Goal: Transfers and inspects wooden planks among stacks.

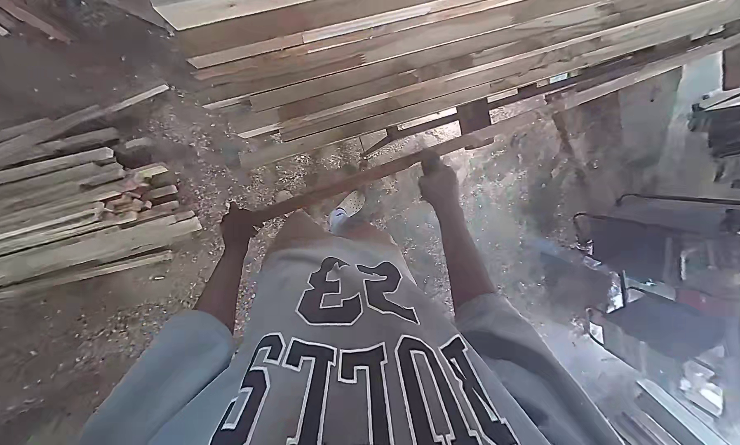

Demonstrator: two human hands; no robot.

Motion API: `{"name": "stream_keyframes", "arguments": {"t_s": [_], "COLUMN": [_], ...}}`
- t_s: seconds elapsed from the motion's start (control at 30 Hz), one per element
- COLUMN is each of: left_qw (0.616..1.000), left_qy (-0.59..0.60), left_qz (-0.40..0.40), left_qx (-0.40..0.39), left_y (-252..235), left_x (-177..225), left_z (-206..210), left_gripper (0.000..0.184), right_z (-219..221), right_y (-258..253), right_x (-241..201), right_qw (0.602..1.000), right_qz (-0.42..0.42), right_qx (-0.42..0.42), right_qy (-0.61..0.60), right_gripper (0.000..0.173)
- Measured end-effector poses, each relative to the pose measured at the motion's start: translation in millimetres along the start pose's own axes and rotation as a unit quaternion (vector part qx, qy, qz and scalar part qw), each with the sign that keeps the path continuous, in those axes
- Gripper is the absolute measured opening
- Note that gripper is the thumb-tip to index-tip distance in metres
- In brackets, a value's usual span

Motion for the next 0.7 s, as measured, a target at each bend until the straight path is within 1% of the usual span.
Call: {"name": "stream_keyframes", "arguments": {"t_s": [0.03,0.1,0.13,0.17,0.2,0.23,0.27,0.3,0.33,0.37,0.43,0.5,0.53,0.57,0.6,0.63,0.7], "left_qw": [1.000,1.000,1.000,0.999,0.999,0.998,0.992,0.989,0.985,0.981,0.977,0.975,0.977,0.978,0.977,0.977,0.977], "left_qy": [0.000,-0.015,-0.018,-0.013,0.008,0.050,0.094,0.083,0.024,-0.028,-0.065,-0.076,-0.048,-0.022,-0.017,-0.029,-0.043], "left_qz": [0.000,-0.010,-0.014,-0.018,-0.021,-0.019,-0.013,0.006,0.043,0.069,0.067,0.042,0.017,-0.017,-0.043,-0.053,-0.062], "left_qx": [-0.002,-0.014,-0.019,-0.024,-0.031,-0.046,-0.079,-0.122,-0.164,-0.181,-0.193,-0.206,-0.208,-0.209,-0.209,-0.205,-0.198], "left_y": [-0.5,0.1,1.6,3.1,6.6,12.8,18.9,24.5,26.1,23.9,21.1,25.1,23.3,20.9,16.8,12.9,9.9], "left_x": [1.4,6.6,7.8,8.0,7.5,8.0,10.7,14.1,15.3,17.1,29.7,44.2,46.6,48.5,47.6,45.4,43.3], "left_z": [0.2,-0.7,-1.4,-3.2,-5.8,-10.6,-18.3,-27.6,-36.4,-39.6,-42.7,-48.4,-47.0,-46.5,-45.0,-43.6,-41.7], "left_gripper": [0.059,0.067,0.066,0.063,0.058,0.051,0.047,0.045,0.046,0.043,0.033,0.027,0.024,0.024,0.024,0.025,0.027], "right_z": [5.3,22.7,28.6,31.9,33.9,33.6,32.1,34.2,39.9,46.2,56.4,69.7,75.0,80.4,85.3,89.5,86.5], "right_y": [10.1,33.5,43.2,50.0,53.7,54.9,53.3,50.4,47.6,41.8,23.6,1.8,-10.6,-21.2,-25.8,-26.1,-8.9], "right_x": [-15.0,-36.5,-40.9,-40.7,-34.4,-24.9,-14.8,-2.5,11.8,24.6,39.5,46.3,44.6,40.3,35.1,30.3,25.2], "right_qw": [0.999,0.997,0.995,0.993,0.991,0.988,0.987,0.987,0.984,0.979,0.968,0.966,0.966,0.968,0.973,0.980,0.995], "right_qz": [0.000,-0.017,-0.032,-0.044,-0.058,-0.065,-0.060,-0.048,-0.042,-0.046,-0.064,-0.086,-0.095,-0.103,-0.105,-0.102,-0.069], "right_qx": [-0.036,-0.074,-0.091,-0.107,-0.123,-0.138,-0.143,-0.130,-0.102,-0.063,0.020,0.095,0.123,0.141,0.146,0.142,0.072], "right_qy": [0.002,0.016,0.020,0.019,0.011,-0.009,-0.036,-0.080,-0.137,-0.188,-0.242,-0.225,-0.205,-0.179,-0.143,-0.099,-0.013], "right_gripper": [0.051,0.051,0.047,0.039,0.034,0.034,0.038,0.041,0.046,0.048,0.047,0.048,0.047,0.046,0.046,0.051,0.066]}}
Point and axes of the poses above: each hand's wrist, its own y-axis away from the middle knuckle, its own z-axis out of the palm, x = y × z, the point moved 1 cm from there along -y, towards the middle knuckle, and after that the axes turned 6 degrees about y, right-handed, at the moved point
